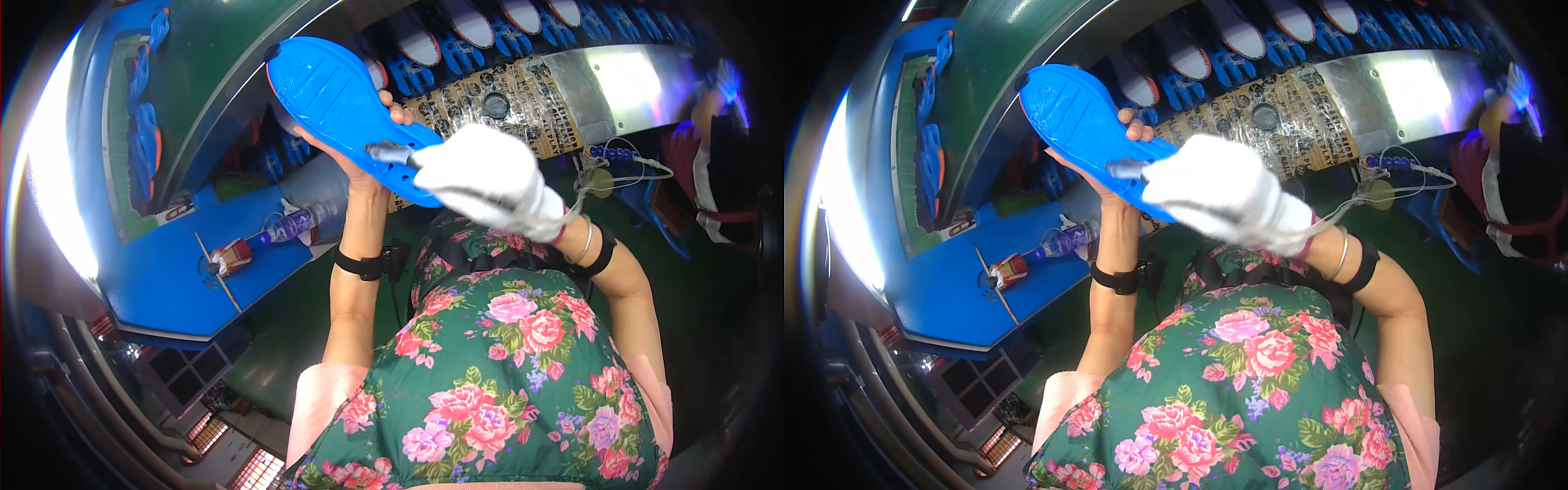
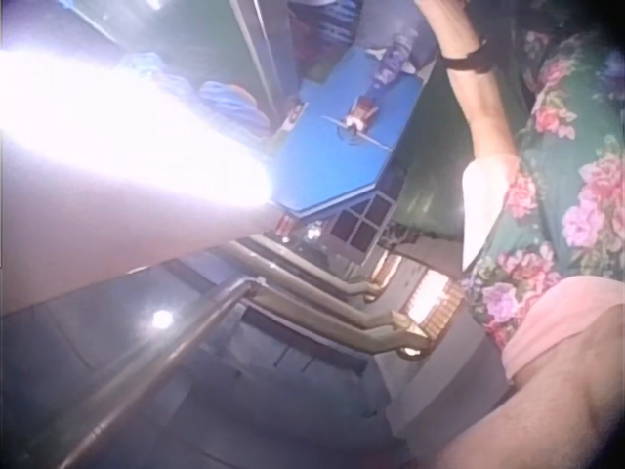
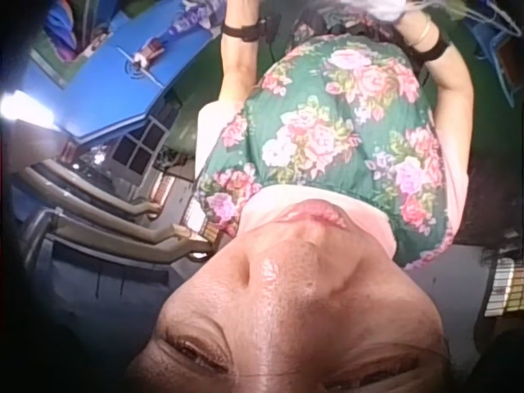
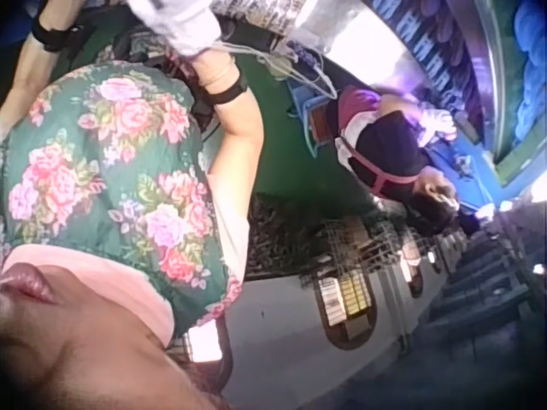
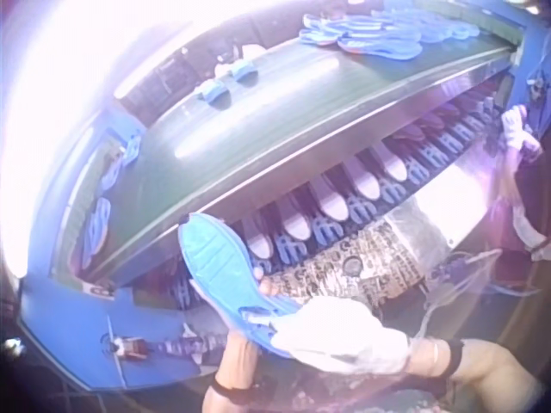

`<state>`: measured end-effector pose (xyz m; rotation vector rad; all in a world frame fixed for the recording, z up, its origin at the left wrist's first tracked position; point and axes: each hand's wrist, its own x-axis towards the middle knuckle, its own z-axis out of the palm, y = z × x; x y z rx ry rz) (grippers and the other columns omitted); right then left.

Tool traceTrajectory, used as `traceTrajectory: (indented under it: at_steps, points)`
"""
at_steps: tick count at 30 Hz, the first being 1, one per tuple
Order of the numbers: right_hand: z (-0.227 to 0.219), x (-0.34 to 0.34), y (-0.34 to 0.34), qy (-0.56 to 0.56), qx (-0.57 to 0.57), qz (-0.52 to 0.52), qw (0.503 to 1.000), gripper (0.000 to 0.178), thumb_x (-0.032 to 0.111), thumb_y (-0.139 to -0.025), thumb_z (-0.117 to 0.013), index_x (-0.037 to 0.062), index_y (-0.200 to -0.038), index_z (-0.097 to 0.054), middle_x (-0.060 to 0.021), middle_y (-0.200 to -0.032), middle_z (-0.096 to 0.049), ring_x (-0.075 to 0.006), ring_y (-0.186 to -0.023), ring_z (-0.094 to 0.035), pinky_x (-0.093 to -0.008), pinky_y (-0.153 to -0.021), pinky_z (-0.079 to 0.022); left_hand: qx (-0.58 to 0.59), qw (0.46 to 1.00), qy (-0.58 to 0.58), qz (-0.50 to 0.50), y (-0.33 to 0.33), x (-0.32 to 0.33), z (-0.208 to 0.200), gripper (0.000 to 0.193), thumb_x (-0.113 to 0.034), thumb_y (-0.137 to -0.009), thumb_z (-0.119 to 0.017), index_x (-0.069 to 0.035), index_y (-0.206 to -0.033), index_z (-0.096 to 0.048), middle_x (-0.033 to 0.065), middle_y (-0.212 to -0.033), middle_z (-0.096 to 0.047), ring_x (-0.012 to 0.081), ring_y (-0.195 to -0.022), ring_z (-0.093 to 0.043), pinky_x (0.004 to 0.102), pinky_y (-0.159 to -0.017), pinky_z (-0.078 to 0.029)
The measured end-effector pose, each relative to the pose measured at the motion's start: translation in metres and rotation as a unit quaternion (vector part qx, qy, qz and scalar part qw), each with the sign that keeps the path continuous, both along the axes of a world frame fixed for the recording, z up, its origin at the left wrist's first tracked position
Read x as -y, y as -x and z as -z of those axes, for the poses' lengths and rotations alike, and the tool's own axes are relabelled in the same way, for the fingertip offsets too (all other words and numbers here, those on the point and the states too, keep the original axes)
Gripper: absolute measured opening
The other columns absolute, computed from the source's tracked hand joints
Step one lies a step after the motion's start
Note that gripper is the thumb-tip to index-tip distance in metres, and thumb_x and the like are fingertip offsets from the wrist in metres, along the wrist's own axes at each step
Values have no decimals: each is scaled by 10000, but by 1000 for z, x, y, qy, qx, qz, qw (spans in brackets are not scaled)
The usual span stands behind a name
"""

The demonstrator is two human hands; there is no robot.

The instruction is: Applying glue to the bottom of blue shoe soles using a brush at a manufacturing station.

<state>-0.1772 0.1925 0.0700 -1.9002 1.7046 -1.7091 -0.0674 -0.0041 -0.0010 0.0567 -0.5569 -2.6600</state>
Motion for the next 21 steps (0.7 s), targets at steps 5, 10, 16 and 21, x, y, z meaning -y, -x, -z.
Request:
traceTrajectory:
  at_steps: [5,10,16,21]
  points:
    - [-4,-7,-14,-5,51,-89,995,259,47,-774,-816,132,-1017,-785,-71,-1026,-770,-250,-830,-725,-343,-722,-583,18,999,-22,15,-2,9,6,1155,-1005,-706,-420,-36,-1327,-501,147,-1031,-618,290,-846,-630,463,-753,-543]
    - [7,-3,-10,-6,-16,-18,1000,309,73,-771,-823,118,-1071,-764,-82,-1073,-761,-268,-835,-714,-361,-706,-576,23,999,-22,36,-7,17,-4,1215,-1028,-715,-314,-23,-1366,-517,180,-1062,-684,323,-811,-688,495,-730,-584]
    - [6,-2,-7,-9,90,-166,982,264,36,-783,-795,119,-1032,-772,-78,-1011,-768,-266,-837,-713,-358,-719,-572,112,984,36,136,-5,35,-5,1224,-1001,-730,-385,-54,-1505,-408,228,-1120,-661,325,-782,-661,450,-716,-551]
    - [9,-4,-8,-56,25,-159,985,270,32,-772,-815,94,-1032,-771,-94,-1035,-769,-273,-851,-716,-371,-731,-566,140,968,67,198,7,45,-4,1292,-1029,-705,-258,-9,-1471,-461,247,-1128,-679,394,-873,-740,504,-724,-647]
